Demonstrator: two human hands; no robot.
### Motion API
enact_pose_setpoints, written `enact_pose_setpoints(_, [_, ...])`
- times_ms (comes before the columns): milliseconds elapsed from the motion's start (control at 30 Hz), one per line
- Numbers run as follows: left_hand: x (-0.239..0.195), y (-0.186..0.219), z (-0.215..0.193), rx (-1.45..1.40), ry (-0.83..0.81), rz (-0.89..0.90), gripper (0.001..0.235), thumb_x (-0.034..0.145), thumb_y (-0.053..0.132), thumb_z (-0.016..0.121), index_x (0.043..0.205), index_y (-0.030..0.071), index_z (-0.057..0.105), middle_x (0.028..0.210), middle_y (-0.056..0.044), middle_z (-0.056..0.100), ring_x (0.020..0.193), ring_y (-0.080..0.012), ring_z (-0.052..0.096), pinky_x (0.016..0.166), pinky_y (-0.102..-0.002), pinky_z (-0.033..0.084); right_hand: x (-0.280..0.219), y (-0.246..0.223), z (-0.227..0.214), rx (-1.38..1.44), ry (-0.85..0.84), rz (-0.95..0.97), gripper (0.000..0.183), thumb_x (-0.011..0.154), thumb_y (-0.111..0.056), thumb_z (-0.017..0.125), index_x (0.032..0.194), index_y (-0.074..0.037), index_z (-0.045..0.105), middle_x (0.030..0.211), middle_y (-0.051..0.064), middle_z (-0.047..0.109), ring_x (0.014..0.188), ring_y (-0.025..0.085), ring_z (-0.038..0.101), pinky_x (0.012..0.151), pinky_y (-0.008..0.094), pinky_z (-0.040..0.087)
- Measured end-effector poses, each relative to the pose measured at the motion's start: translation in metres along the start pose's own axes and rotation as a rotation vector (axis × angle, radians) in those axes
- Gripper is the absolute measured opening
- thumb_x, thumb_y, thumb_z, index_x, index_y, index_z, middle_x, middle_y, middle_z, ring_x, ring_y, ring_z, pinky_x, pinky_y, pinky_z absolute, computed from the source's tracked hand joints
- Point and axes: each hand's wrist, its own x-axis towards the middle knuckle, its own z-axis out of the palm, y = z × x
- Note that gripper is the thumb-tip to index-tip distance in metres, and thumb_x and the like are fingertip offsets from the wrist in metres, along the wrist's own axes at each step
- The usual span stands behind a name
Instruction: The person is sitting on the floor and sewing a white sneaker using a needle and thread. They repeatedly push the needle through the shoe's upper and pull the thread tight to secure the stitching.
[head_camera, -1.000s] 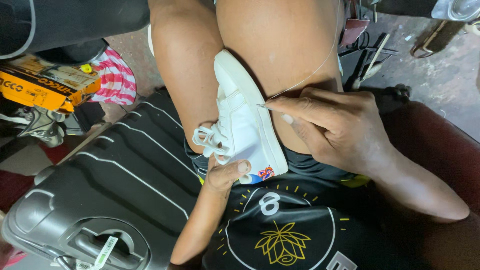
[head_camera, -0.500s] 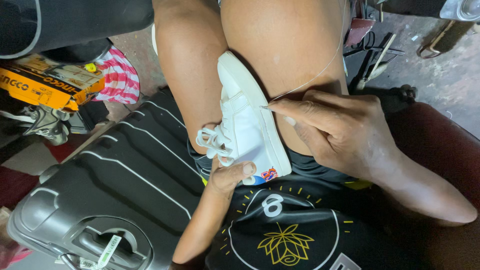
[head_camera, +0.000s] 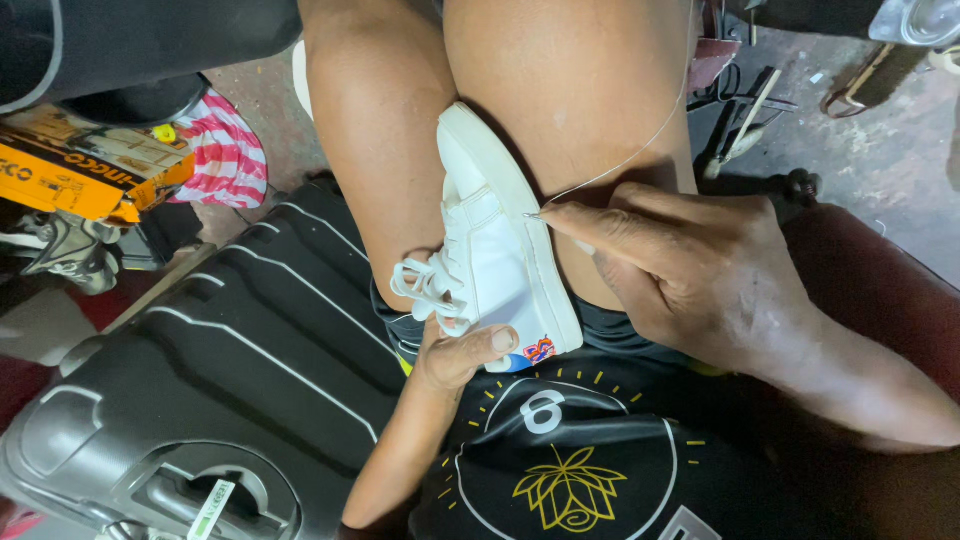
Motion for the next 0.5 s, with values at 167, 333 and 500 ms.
enact_pose_setpoints(167, [-0.001,-0.004,-0.006,0.069,-0.023,-0.025,0.078,0.074,0.018,0.082,0.143,0.0,0.05,0.133,-0.012,0.06,0.127,-0.0242,0.058,0.113,-0.04,0.045,0.002,-0.003,-0.005,-0.055,-0.025,-0.012,0.037,0.086,-0.004,0.071,0.123,-0.008,0.074,0.081,0.007,0.069,0.059,0.02,0.064,0.054,0.034,0.054])
enact_pose_setpoints(333, [-0.002,-0.005,-0.008,0.09,-0.097,-0.036,0.077,0.08,0.018,0.08,0.148,-0.001,0.049,0.135,-0.011,0.061,0.127,-0.0235,0.058,0.113,-0.039,0.046,-0.001,-0.014,-0.005,-0.209,-0.038,-0.012,0.041,0.084,-0.003,0.073,0.124,-0.006,0.074,0.079,0.006,0.07,0.051,0.015,0.061,0.044,0.032,0.05])
enact_pose_setpoints(500, [-0.002,-0.003,-0.003,0.165,-0.141,0.002,0.068,0.088,0.012,0.078,0.148,-0.001,0.05,0.137,-0.01,0.06,0.128,-0.021,0.057,0.114,-0.038,0.045,0.005,-0.017,-0.015,-0.222,-0.066,-0.029,0.036,0.086,-0.005,0.073,0.122,-0.007,0.071,0.094,0.005,0.074,0.055,0.014,0.063,0.044,0.031,0.049])
